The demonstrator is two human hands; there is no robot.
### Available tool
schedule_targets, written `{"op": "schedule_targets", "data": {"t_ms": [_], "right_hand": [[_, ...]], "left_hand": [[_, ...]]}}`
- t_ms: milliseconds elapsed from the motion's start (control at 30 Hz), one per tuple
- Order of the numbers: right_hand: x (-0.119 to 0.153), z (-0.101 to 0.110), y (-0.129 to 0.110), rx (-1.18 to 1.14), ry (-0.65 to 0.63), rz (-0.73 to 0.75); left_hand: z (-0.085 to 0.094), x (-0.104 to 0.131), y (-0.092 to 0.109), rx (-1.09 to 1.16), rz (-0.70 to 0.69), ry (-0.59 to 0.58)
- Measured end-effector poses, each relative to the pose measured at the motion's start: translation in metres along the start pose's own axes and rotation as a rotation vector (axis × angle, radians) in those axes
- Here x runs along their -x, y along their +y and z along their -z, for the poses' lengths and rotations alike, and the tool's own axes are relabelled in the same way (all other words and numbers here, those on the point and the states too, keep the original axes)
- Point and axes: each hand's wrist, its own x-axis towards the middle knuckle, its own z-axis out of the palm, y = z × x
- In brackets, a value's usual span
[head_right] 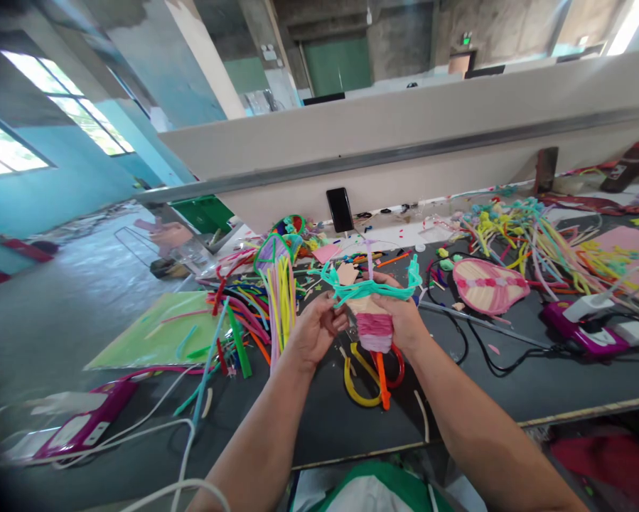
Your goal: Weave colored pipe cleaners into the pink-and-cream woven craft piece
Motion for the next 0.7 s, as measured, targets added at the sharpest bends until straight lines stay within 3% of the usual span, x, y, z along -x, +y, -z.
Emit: {"op": "schedule_targets", "data": {"t_ms": [167, 333, 567, 700], "right_hand": [[-0.003, 0.002, 0.001, -0.034, 0.012, -0.03], [-0.003, 0.002, 0.0, -0.012, -0.04, -0.016], [0.005, -0.006, 0.002, -0.017, -0.128, -0.065], [0.007, -0.008, 0.003, -0.043, -0.1, -0.044]], "left_hand": [[-0.005, 0.0, -0.01, 0.135, -0.192, 0.117], [-0.005, -0.001, -0.017, 0.254, -0.126, 0.147], [-0.004, -0.006, -0.016, 0.281, -0.211, 0.212], [-0.005, -0.005, -0.016, 0.345, -0.19, 0.189]]}}
